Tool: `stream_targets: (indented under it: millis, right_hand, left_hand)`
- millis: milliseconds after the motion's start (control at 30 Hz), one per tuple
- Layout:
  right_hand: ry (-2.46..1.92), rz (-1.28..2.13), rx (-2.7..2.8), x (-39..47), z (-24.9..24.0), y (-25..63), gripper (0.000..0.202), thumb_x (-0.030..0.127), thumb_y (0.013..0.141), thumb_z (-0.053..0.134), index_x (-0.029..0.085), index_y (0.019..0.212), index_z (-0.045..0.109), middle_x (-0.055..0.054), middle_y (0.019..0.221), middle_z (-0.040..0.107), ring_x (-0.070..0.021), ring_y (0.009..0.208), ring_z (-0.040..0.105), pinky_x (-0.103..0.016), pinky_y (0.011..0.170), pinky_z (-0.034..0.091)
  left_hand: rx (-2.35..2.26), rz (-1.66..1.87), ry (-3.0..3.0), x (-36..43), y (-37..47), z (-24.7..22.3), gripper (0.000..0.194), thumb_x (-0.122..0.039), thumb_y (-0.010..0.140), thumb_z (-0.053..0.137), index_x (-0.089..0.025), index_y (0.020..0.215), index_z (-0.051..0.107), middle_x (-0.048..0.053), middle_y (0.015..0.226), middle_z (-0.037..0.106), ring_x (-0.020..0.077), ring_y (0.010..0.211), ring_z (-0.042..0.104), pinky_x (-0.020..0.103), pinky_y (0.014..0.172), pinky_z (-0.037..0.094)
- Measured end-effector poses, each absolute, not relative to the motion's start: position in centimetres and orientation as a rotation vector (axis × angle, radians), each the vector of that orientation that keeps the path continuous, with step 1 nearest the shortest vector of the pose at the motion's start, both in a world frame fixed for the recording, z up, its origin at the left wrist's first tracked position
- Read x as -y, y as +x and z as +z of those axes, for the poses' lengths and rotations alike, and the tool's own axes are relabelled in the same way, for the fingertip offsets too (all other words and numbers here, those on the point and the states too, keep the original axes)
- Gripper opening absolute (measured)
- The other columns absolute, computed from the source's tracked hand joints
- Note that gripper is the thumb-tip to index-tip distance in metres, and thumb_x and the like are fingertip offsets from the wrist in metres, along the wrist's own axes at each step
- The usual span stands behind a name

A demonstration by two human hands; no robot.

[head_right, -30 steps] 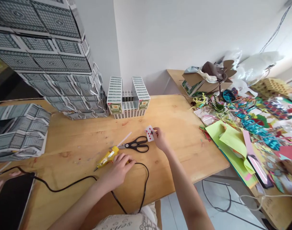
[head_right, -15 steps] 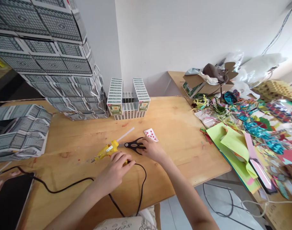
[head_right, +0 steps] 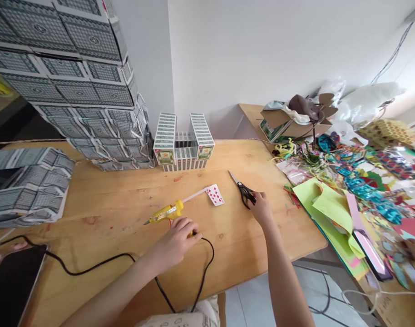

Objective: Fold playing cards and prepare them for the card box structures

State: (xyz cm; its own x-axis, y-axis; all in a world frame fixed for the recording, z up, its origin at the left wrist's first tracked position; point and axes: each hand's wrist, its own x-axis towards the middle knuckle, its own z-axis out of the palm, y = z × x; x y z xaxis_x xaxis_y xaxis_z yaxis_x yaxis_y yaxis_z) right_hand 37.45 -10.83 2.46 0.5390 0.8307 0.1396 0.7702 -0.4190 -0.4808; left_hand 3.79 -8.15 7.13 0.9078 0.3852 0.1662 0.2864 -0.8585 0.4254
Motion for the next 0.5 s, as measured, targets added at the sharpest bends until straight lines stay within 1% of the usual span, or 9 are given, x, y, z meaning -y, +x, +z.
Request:
stream_targets:
  millis: [67, 100, 133, 200, 267, 300, 367, 433, 500]
  right_hand:
    - [-2.233, 0.252, 1.255, 10.8, 3.0, 35.3, 0.045, 0.047, 0.073, 0.056, 0.013, 0.102, 0.059, -0.012, 0.095, 0.055, -0.0192, 0.071, 0.056, -0.038, 0.069, 0.048]
    - [-2.155, 0.405, 1.203, 10.8, 3.3, 33.8, 0.046, 0.049, 0.074, 0.056, 0.014, 0.102, 0.059, -0.011, 0.093, 0.057, -0.0181, 0.068, 0.056, -0.035, 0.064, 0.049]
    - [-2.016, 0.678, 1.175, 10.9, 3.6, 32.1, 0.045, 0.052, 0.075, 0.055, 0.015, 0.1, 0.061, -0.009, 0.087, 0.059, -0.0177, 0.067, 0.056, -0.032, 0.059, 0.049]
    - [-1.699, 1.233, 1.169, 11.1, 4.3, 28.6, 0.042, 0.053, 0.073, 0.06, 0.015, 0.09, 0.064, -0.005, 0.077, 0.062, -0.017, 0.066, 0.058, -0.029, 0.057, 0.049]
    - [-1.507, 1.488, 1.066, 11.2, 4.9, 25.5, 0.037, 0.051, 0.072, 0.063, 0.015, 0.079, 0.065, -0.002, 0.067, 0.061, -0.0149, 0.061, 0.058, -0.025, 0.054, 0.047]
    - [-1.441, 1.537, 0.957, 11.2, 5.2, 24.3, 0.036, 0.052, 0.073, 0.062, 0.016, 0.077, 0.064, -0.002, 0.066, 0.061, -0.0142, 0.06, 0.058, -0.024, 0.052, 0.046]
    - [-1.348, 1.581, 0.804, 10.9, 5.6, 22.9, 0.033, 0.049, 0.074, 0.063, 0.016, 0.082, 0.065, -0.003, 0.07, 0.064, -0.0148, 0.063, 0.06, -0.024, 0.055, 0.048]
    - [-1.312, 1.559, 0.709, 10.2, 5.8, 22.9, 0.032, 0.045, 0.072, 0.067, 0.017, 0.087, 0.065, -0.004, 0.076, 0.066, -0.015, 0.066, 0.061, -0.024, 0.058, 0.05]
    - [-1.324, 1.459, 0.648, 9.4, 5.8, 24.2, 0.033, 0.046, 0.069, 0.068, 0.018, 0.086, 0.063, -0.004, 0.078, 0.066, -0.0151, 0.066, 0.061, -0.025, 0.059, 0.051]
  left_hand:
    - [-0.446, 0.373, 2.706, 8.1, 4.5, 7.3, 0.03, 0.001, 0.079, 0.039, -0.016, 0.097, 0.056, 0.007, 0.095, 0.054, 0.0205, 0.091, 0.045, 0.038, 0.085, 0.037]
    - [-0.425, 0.391, 2.724, 8.1, 5.0, 7.4, 0.027, -0.001, 0.082, 0.038, -0.016, 0.095, 0.056, 0.007, 0.095, 0.054, 0.0206, 0.091, 0.046, 0.039, 0.085, 0.037]
    - [-0.406, 0.412, 2.742, 8.1, 5.4, 7.5, 0.024, -0.004, 0.085, 0.037, -0.015, 0.093, 0.057, 0.007, 0.095, 0.055, 0.0208, 0.092, 0.047, 0.04, 0.085, 0.037]
    - [-0.38, 0.467, 2.781, 8.1, 6.3, 7.6, 0.022, -0.009, 0.089, 0.036, -0.015, 0.091, 0.058, 0.008, 0.094, 0.056, 0.0218, 0.095, 0.048, 0.04, 0.085, 0.037]
    - [-0.355, 0.528, 2.826, 8.2, 7.3, 7.4, 0.022, -0.013, 0.091, 0.036, -0.014, 0.091, 0.059, 0.008, 0.093, 0.058, 0.0224, 0.097, 0.049, 0.04, 0.085, 0.037]
    - [-0.339, 0.556, 2.849, 8.2, 7.7, 7.3, 0.023, -0.013, 0.091, 0.037, -0.013, 0.092, 0.059, 0.008, 0.094, 0.059, 0.0221, 0.098, 0.049, 0.039, 0.086, 0.037]
    - [-0.298, 0.606, 2.889, 8.2, 8.5, 7.2, 0.024, -0.011, 0.091, 0.037, -0.013, 0.091, 0.061, 0.008, 0.094, 0.06, 0.0209, 0.098, 0.051, 0.039, 0.089, 0.037]
    - [-0.256, 0.665, 2.909, 8.3, 9.0, 7.3, 0.026, -0.01, 0.09, 0.038, -0.013, 0.087, 0.063, 0.008, 0.094, 0.062, 0.0203, 0.1, 0.051, 0.039, 0.094, 0.035]
    - [-0.217, 0.721, 2.903, 8.5, 9.1, 7.5, 0.026, -0.01, 0.09, 0.037, -0.014, 0.086, 0.063, 0.009, 0.098, 0.062, 0.0205, 0.108, 0.048, 0.042, 0.099, 0.031]
